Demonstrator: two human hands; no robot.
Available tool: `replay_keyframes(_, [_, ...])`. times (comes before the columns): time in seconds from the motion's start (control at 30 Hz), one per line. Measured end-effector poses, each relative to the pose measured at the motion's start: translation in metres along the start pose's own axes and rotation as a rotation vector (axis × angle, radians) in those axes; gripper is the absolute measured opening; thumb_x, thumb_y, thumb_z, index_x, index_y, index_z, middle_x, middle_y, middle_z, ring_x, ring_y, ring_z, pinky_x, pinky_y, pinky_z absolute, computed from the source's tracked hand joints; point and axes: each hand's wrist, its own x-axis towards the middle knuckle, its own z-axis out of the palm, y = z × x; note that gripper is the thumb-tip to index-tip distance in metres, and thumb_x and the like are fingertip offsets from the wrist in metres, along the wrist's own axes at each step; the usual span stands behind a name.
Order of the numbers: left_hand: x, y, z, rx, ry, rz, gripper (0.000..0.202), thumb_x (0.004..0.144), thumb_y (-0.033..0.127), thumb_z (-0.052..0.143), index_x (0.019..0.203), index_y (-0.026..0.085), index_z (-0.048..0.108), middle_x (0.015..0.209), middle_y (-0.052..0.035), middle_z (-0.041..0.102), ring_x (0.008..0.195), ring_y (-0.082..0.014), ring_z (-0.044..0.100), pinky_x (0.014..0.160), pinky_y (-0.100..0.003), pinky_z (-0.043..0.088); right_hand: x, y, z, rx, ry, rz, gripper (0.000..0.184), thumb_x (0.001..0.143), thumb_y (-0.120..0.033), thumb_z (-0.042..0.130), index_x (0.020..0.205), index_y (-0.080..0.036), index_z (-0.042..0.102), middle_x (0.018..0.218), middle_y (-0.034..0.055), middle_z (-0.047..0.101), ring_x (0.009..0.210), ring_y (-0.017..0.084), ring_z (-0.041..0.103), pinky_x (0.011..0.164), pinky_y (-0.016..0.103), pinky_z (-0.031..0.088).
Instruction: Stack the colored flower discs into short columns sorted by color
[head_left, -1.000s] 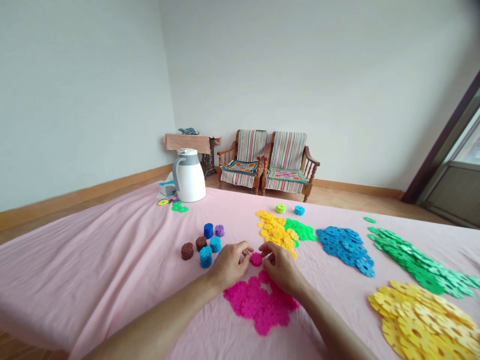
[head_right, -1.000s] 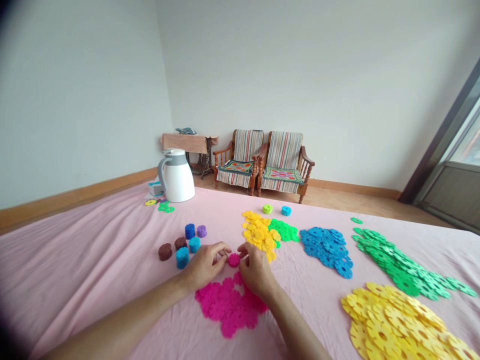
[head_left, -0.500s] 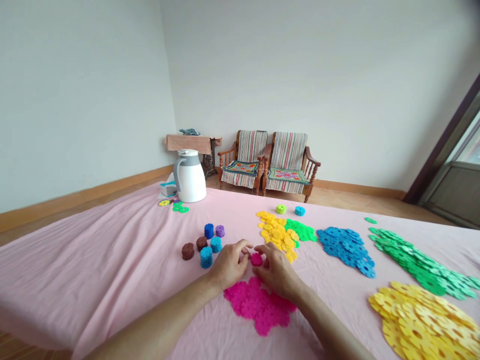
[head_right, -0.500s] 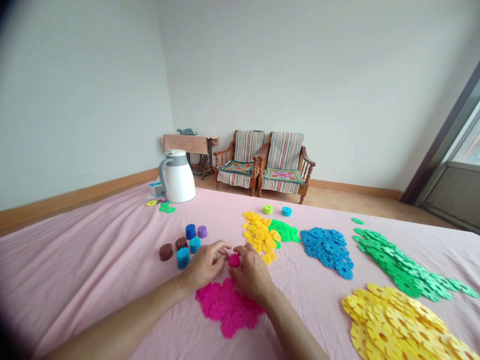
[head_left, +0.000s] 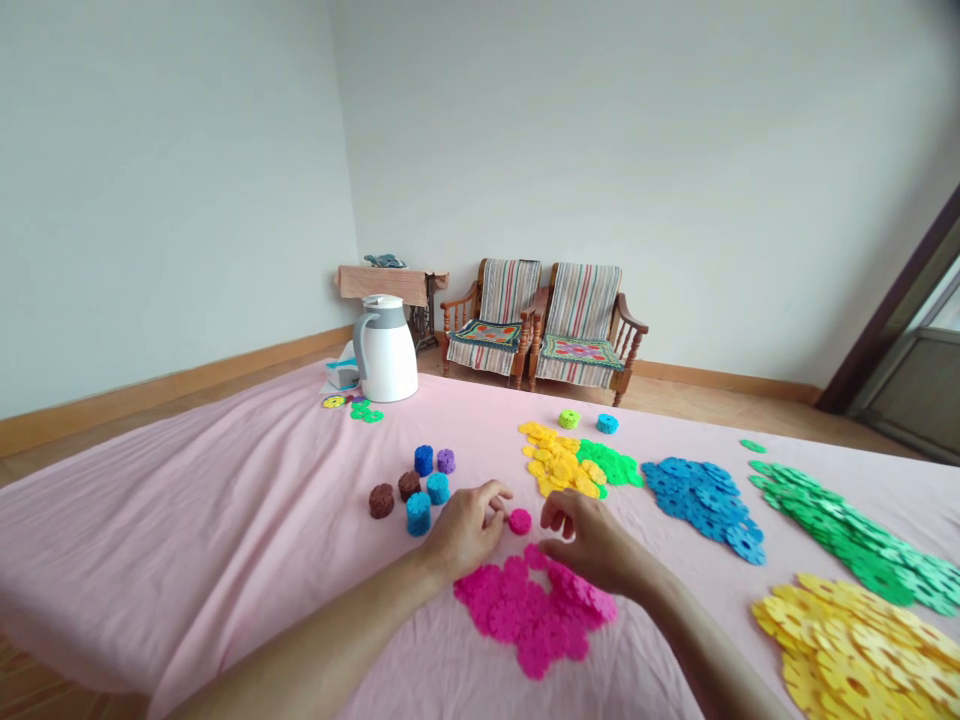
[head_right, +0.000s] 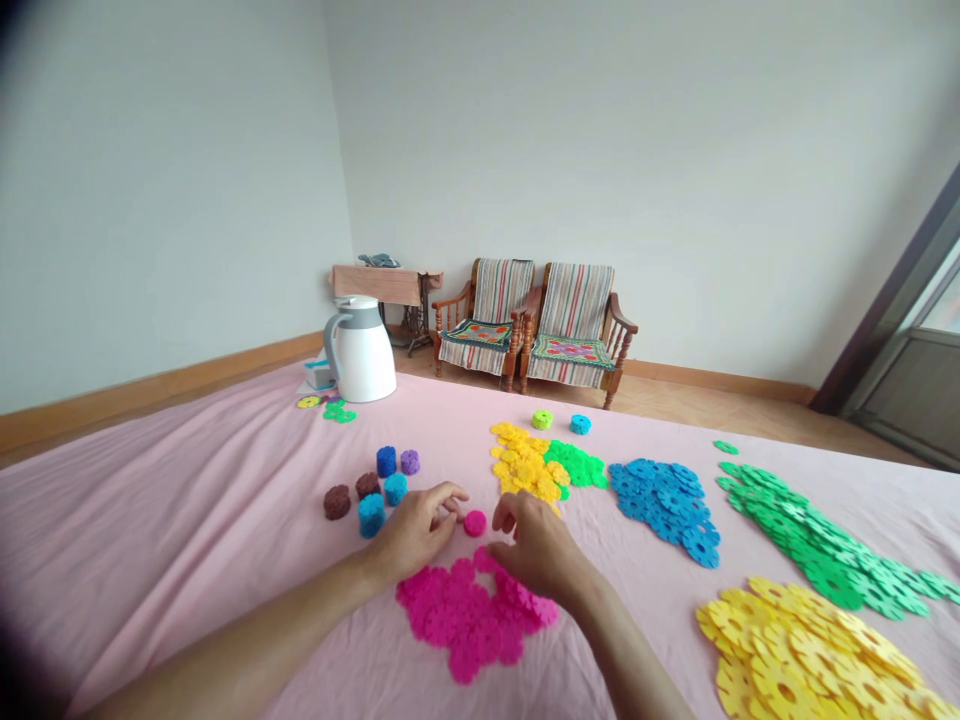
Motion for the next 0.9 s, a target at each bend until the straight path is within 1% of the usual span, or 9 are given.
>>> replay_keyframes(0.07, [0.001,-0.001,0.0,-0.001,0.005,0.005,0.027,0.077,0.011,0.044,0.099,0.018,0.058,0.08,-0.0014,0.067,0.061,-0.0118,0.061,0.056,-0.02,0.044,-0.004,-0.004,-0.002,-0.035,-0.053,-0.002,0.017,0.061,-0.016,0.06,0.078,-0.018,0.059,0.08,0.0029,0.058,0.071,0.014,0.05,0.062,0.024,0.037])
replay_keyframes(0.17, [0.001,-0.003,0.001,-0.011,0.012,0.011,0.027,0.077,0.011,0.045,0.098,0.018,0.059,0.08,-0.0016,0.067,0.063,-0.0123,0.062,0.058,-0.02,0.045,-0.006,-0.007,0.001,-0.032,-0.082,-0.005,0.017,0.058,-0.014,0.06,0.075,-0.017,0.058,0.078,0.0021,0.057,0.071,0.013,0.049,0.061,0.023,0.035])
replay_keyframes(0.23, [0.001,-0.004,0.002,-0.018,0.016,0.003,0.026,0.077,0.012,0.045,0.098,0.018,0.059,0.08,-0.002,0.066,0.063,-0.0122,0.062,0.058,-0.02,0.046,-0.005,-0.006,0.002,0.028,-0.097,-0.007,0.013,0.058,-0.013,0.058,0.07,-0.017,0.056,0.072,0.0003,0.056,0.066,0.012,0.047,0.058,0.022,0.034])
replay_keyframes(0.33, [0.001,-0.005,0.003,-0.029,0.026,-0.013,0.026,0.076,0.012,0.045,0.098,0.017,0.06,0.081,-0.003,0.066,0.065,-0.0126,0.062,0.059,-0.021,0.047,0.001,-0.001,0.003,0.191,-0.119,0.022,0.006,0.062,-0.013,0.053,0.064,-0.018,0.051,0.059,-0.0035,0.05,0.056,0.009,0.043,0.051,0.02,0.03])
replay_keyframes(0.4, [0.001,-0.005,0.004,-0.038,0.032,-0.017,0.026,0.076,0.012,0.045,0.098,0.017,0.06,0.082,-0.0032,0.066,0.066,-0.0127,0.062,0.06,-0.021,0.047,0.008,0.004,0.006,0.285,-0.033,0.076,0.004,0.066,-0.016,0.052,0.062,-0.018,0.051,0.054,-0.0046,0.047,0.052,0.008,0.041,0.048,0.02,0.029])
replay_keyframes(0.47, [0.001,-0.005,0.004,-0.048,0.031,-0.019,0.027,0.076,0.012,0.045,0.098,0.017,0.06,0.081,-0.003,0.066,0.065,-0.0124,0.062,0.059,-0.021,0.047,0.016,0.009,0.014,0.346,0.112,0.143,0.005,0.067,-0.019,0.052,0.063,-0.018,0.052,0.054,-0.0039,0.049,0.051,0.009,0.043,0.049,0.021,0.031])
replay_keyframes(0.53, [0.0,-0.005,0.004,-0.057,0.028,-0.017,0.027,0.077,0.012,0.045,0.098,0.017,0.06,0.081,-0.0028,0.067,0.066,-0.0126,0.062,0.059,-0.02,0.046,0.023,0.013,0.023,0.413,0.178,0.197,0.005,0.068,-0.021,0.053,0.064,-0.017,0.053,0.054,-0.003,0.052,0.051,0.009,0.046,0.049,0.021,0.033])
replay_keyframes(0.67, [0.0,-0.004,0.003,-0.073,0.016,0.0,0.027,0.076,0.011,0.044,0.098,0.017,0.06,0.082,-0.0024,0.068,0.07,-0.0129,0.063,0.06,-0.019,0.046,0.03,0.014,0.035,0.434,0.187,0.248,0.008,0.066,-0.024,0.055,0.064,-0.017,0.056,0.051,-0.0023,0.054,0.049,0.01,0.049,0.047,0.021,0.033])
replay_keyframes(0.9, [0.0,-0.002,0.002,-0.071,0.002,-0.01,0.027,0.075,0.011,0.045,0.094,0.018,0.062,0.08,-0.002,0.068,0.069,-0.0129,0.063,0.059,-0.02,0.045,0.025,0.004,0.034,0.257,0.232,0.238,0.011,0.065,-0.027,0.056,0.06,-0.017,0.057,0.051,-0.0017,0.054,0.049,0.01,0.046,0.045,0.021,0.029])
